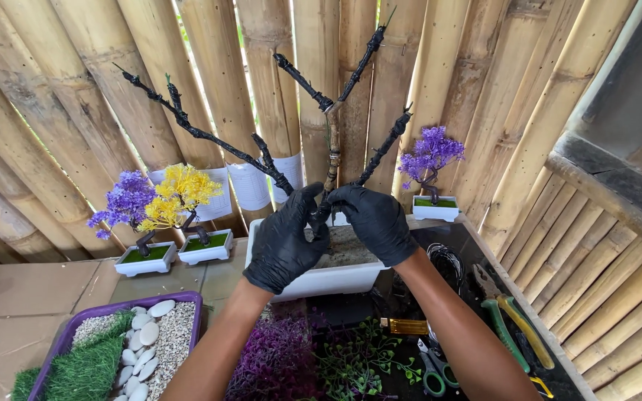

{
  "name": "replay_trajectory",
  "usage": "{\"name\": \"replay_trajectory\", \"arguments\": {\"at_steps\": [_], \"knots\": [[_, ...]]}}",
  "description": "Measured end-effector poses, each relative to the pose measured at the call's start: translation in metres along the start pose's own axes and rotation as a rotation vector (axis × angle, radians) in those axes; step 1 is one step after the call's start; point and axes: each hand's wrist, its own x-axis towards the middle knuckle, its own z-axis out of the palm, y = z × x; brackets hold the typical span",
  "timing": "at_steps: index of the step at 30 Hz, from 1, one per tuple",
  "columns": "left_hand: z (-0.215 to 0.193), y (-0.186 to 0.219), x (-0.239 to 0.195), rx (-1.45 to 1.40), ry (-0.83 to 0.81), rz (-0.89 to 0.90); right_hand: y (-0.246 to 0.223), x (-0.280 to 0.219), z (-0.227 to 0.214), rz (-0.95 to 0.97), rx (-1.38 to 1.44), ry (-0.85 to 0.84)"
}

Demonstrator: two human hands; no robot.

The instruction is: The person arranges a bare bonsai tree in a white rectangular pot filled with soil. They use both hands to position the branches and adjust the tree's placement within the pot. The workspace includes other bonsai trees, gardening tools, and decorative materials.

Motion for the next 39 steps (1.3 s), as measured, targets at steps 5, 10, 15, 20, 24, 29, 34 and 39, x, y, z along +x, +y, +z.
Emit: {"name": "replay_trajectory", "arguments": {"at_steps": [5, 10, 15, 20, 24, 29, 34, 39], "knots": [[0.046, -0.027, -0.007, 0.155, 0.077, 0.025, 0.053, -0.003, 0.014, -0.018, -0.261, 0.065], [0.033, 0.0, -0.002, 0.145, -0.042, 0.037, 0.041, -0.005, 0.012, -0.097, -0.328, 0.033], [0.063, -0.055, -0.022, 0.289, 0.021, 0.134, 0.006, -0.005, 0.009, -0.167, -0.535, -0.002], [0.057, -0.06, -0.015, 0.283, 0.144, 0.107, 0.049, -0.008, 0.009, -0.071, -0.6, 0.132], [0.048, -0.054, -0.007, 0.176, 0.239, 0.01, 0.055, -0.032, 0.016, 0.283, -0.551, 0.305], [0.052, -0.056, -0.008, 0.035, 0.334, -0.027, 0.061, -0.019, 0.033, 0.559, -0.216, 0.234], [0.053, -0.073, -0.005, 0.161, 0.345, 0.015, 0.055, 0.0, 0.051, 0.482, -0.016, 0.209], [0.052, -0.097, 0.004, 0.297, 0.295, -0.058, 0.066, 0.002, 0.058, 0.508, 0.064, 0.179]]}}
